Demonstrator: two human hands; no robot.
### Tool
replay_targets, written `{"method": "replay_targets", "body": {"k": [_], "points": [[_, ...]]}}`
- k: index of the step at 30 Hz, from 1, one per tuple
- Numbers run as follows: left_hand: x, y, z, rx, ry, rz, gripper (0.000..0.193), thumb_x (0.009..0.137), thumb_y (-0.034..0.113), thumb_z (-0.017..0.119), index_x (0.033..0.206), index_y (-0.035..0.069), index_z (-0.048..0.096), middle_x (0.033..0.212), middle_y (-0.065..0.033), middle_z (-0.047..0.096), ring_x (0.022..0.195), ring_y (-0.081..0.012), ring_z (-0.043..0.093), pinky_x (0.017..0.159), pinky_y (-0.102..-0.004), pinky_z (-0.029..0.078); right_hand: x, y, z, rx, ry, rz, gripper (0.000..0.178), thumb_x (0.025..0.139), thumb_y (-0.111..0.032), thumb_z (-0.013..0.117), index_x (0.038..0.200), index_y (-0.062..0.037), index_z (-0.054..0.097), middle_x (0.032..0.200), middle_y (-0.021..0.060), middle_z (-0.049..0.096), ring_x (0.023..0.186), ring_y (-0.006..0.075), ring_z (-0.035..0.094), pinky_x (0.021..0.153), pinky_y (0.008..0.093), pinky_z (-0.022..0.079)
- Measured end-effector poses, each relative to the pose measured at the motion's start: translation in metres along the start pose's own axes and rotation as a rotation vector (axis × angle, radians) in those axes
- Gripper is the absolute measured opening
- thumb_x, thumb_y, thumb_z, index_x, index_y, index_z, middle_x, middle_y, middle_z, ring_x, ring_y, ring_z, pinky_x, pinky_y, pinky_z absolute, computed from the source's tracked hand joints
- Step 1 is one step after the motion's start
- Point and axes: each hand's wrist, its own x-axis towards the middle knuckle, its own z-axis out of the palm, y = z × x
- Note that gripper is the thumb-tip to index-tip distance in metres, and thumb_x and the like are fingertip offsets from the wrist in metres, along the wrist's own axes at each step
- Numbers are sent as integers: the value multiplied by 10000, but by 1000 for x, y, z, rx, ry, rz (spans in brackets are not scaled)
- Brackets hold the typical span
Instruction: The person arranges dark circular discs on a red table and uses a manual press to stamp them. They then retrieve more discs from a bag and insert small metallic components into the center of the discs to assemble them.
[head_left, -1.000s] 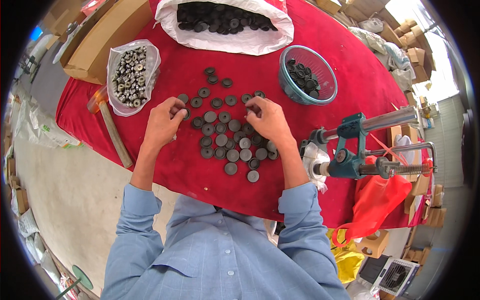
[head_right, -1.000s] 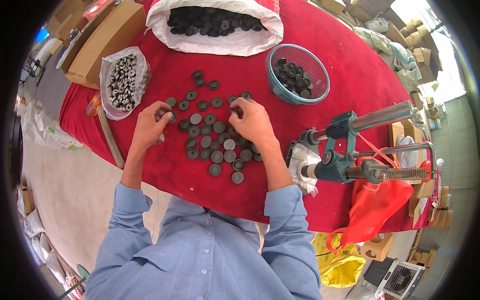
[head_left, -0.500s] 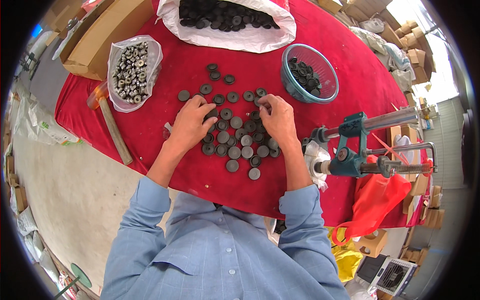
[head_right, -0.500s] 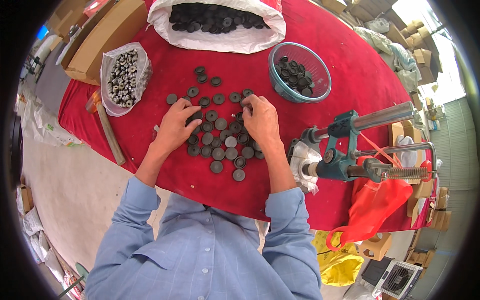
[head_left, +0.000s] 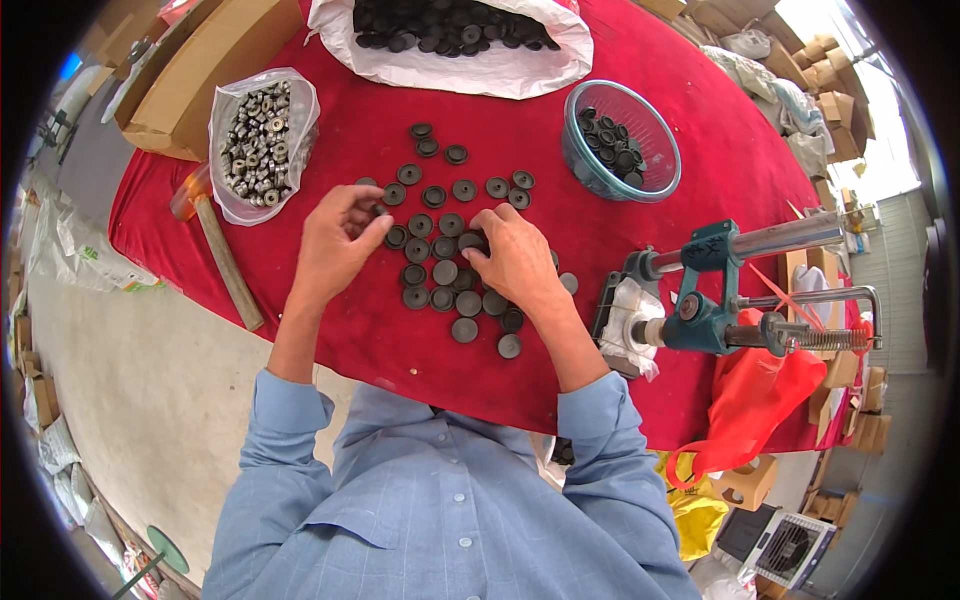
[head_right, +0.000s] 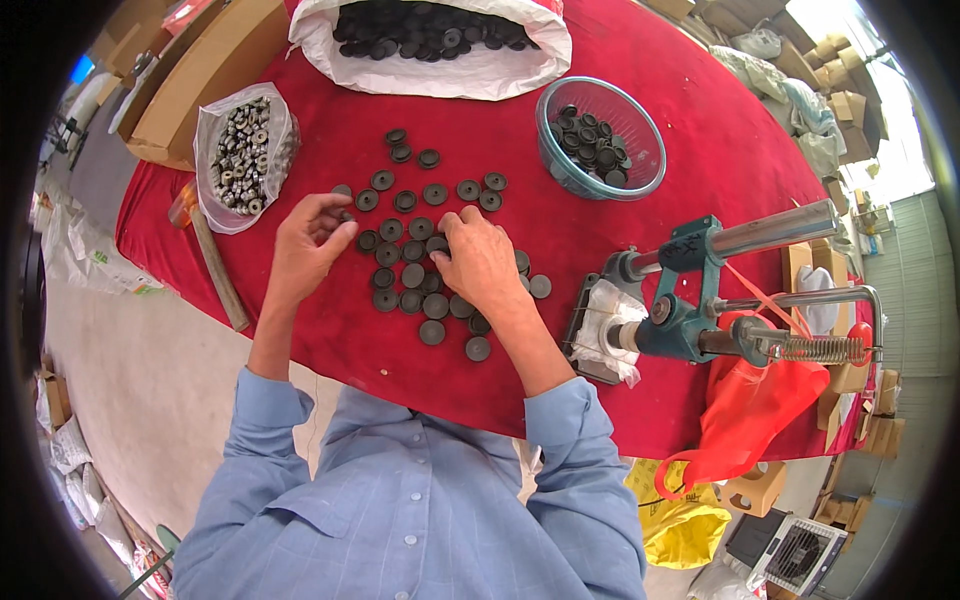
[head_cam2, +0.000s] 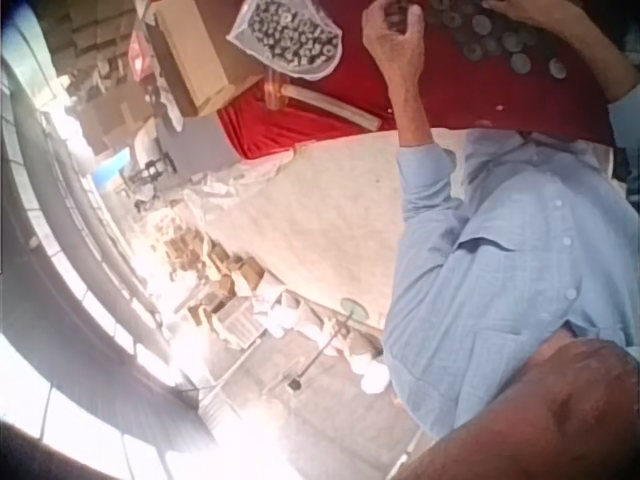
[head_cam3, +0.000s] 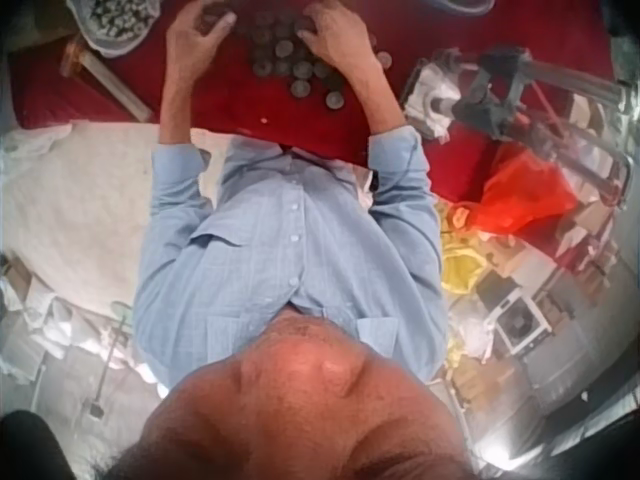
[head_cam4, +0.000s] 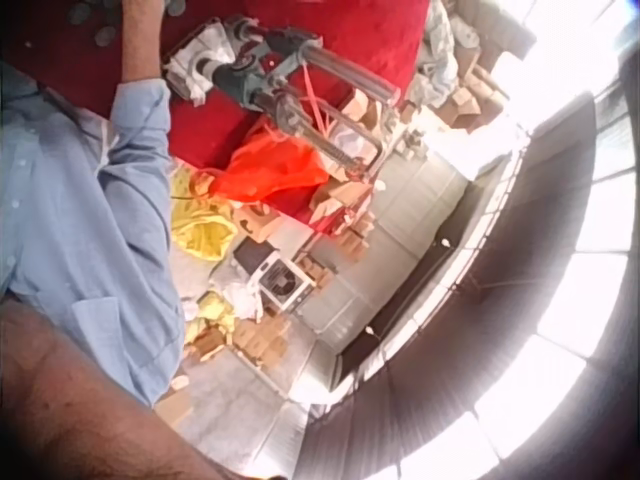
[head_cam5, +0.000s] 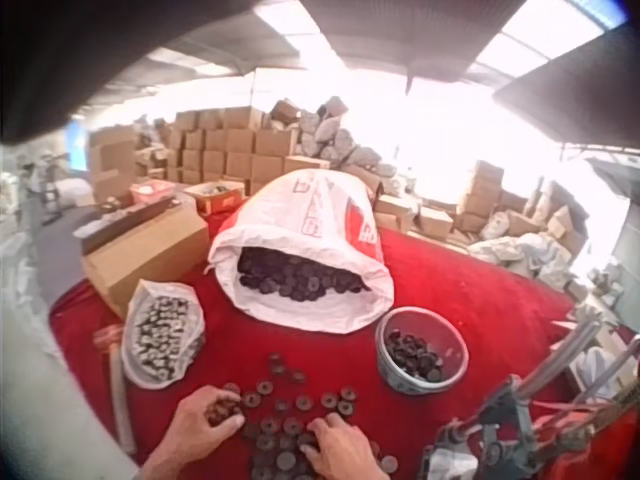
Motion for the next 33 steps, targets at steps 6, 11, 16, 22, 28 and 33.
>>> {"method": "replay_targets", "body": {"k": [6, 11, 16, 22, 28, 33], "points": [[-26, -13, -27, 80, 110, -108, 231, 889, 9, 781, 1103, -13, 698, 933, -64, 697, 691, -108, 665, 562, -245, 566, -4, 2, 1, -70, 46, -140, 318, 857, -174, 814, 1145, -66, 730, 980, 121, 688, 933, 335, 709, 822, 480, 562], [-31, -19, -31, 334, 127, 95, 243, 832, 20, 824, 1042, 2, 703, 922, -82, 705, 764, -150, 689, 651, -295, 579, -10, 1, 5, -25, 147, -197, 246, 861, -137, 805, 1091, -63, 758, 962, 107, 697, 856, 308, 711, 771, 438, 573], [-40, -20, -30, 274, 122, 55, 245, 805, 29, 837, 1008, 21, 700, 906, -68, 694, 766, -154, 667, 676, -307, 552, -2, -1, -15, 397, 39, -3, 127, 848, -93, 797, 968, -60, 769, 907, 112, 691, 821, 299, 709, 746, 412, 569], [-35, -13, -29, 314, 109, 79, 221, 805, 5, 817, 992, 12, 698, 932, -75, 692, 760, -162, 661, 675, -309, 540, 13, 18, -5, 135, 266, -71, 123, 851, -87, 797, 958, -52, 747, 957, 98, 668, 843, 315, 696, 766, 435, 565], [-17, -37, -24, 336, 206, 176, 215, 802, -4, 817, 980, 6, 697, 1035, -106, 721, 842, -246, 691, 752, -371, 563, 21, 24, 14, 18, 292, -207, 147, 847, -47, 776, 993, -64, 760, 1026, 85, 665, 950, 306, 692, 834, 435, 569], [-11, -45, -20, 514, 218, 228, 230, 806, 32, 827, 998, 14, 701, 1064, -122, 716, 993, -317, 676, 877, -423, 557, 13, 31, 9, -28, 284, -278, 223, 870, -15, 723, 1084, -61, 768, 1097, 90, 682, 986, 305, 690, 868, 427, 572]]}}
